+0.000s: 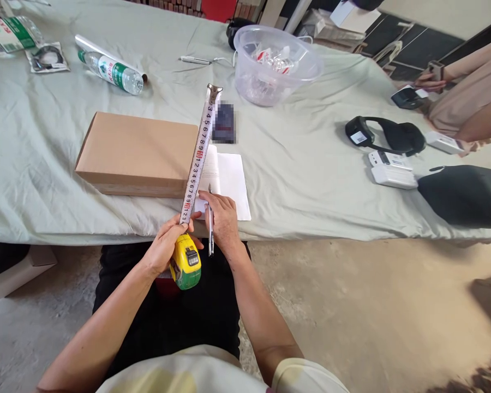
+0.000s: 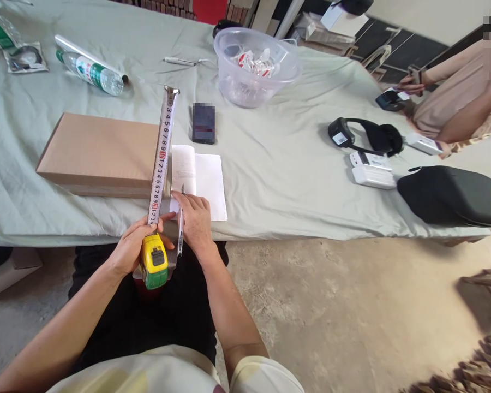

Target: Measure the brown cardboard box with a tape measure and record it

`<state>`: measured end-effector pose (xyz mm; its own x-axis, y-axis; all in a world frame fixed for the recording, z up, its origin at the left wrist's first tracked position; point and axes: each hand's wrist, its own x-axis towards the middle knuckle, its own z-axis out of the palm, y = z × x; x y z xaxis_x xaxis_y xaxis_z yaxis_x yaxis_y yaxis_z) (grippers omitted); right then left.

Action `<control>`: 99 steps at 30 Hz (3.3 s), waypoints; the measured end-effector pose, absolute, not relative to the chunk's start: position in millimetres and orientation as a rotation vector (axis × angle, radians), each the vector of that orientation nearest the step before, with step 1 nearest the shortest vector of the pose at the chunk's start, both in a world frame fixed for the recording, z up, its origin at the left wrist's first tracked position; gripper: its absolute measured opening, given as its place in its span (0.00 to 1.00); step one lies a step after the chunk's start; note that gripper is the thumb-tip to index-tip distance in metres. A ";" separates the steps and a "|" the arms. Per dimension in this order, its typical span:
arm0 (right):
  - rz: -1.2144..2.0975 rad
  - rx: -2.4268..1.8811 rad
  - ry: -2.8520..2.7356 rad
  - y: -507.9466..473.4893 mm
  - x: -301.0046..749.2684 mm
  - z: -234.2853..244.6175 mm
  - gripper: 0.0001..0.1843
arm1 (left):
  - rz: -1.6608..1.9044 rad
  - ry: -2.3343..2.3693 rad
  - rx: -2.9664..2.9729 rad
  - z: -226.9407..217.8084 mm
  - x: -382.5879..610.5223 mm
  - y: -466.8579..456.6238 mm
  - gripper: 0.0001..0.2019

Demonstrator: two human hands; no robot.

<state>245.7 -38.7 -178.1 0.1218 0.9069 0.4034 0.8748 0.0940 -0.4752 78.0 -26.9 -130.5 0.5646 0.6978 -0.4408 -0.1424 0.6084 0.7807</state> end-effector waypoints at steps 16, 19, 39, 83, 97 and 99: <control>0.080 -1.559 -1.781 -31.4 278.2 -164.4 0.16 | 0.545 0.822 0.775 -133.8 77.6 -24.9 0.07; 0.167 -1.583 -1.851 -24.5 297.1 -158.8 0.16 | 0.540 0.843 0.772 -131.9 77.6 -24.8 0.08; 0.313 -1.771 -2.034 34.0 335.0 -150.6 0.21 | 0.509 0.899 0.759 -127.9 77.0 -24.4 0.10; 0.300 -1.790 -1.848 -39.9 320.2 -156.5 0.12 | 0.521 0.885 0.820 -129.9 75.9 -24.6 0.10; 0.304 -1.962 -1.733 91.6 334.6 -157.9 0.16 | 0.511 0.921 0.808 -125.5 76.8 -25.5 0.12; 0.290 -1.961 -1.737 94.9 332.5 -154.8 0.16 | 0.497 0.948 0.814 -123.9 76.8 -24.5 0.14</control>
<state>332.5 94.9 -154.8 0.1633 0.9725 0.1663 0.8657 -0.0604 -0.4968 76.8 -24.5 -123.9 0.5088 0.6911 -0.5133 -0.0291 0.6098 0.7920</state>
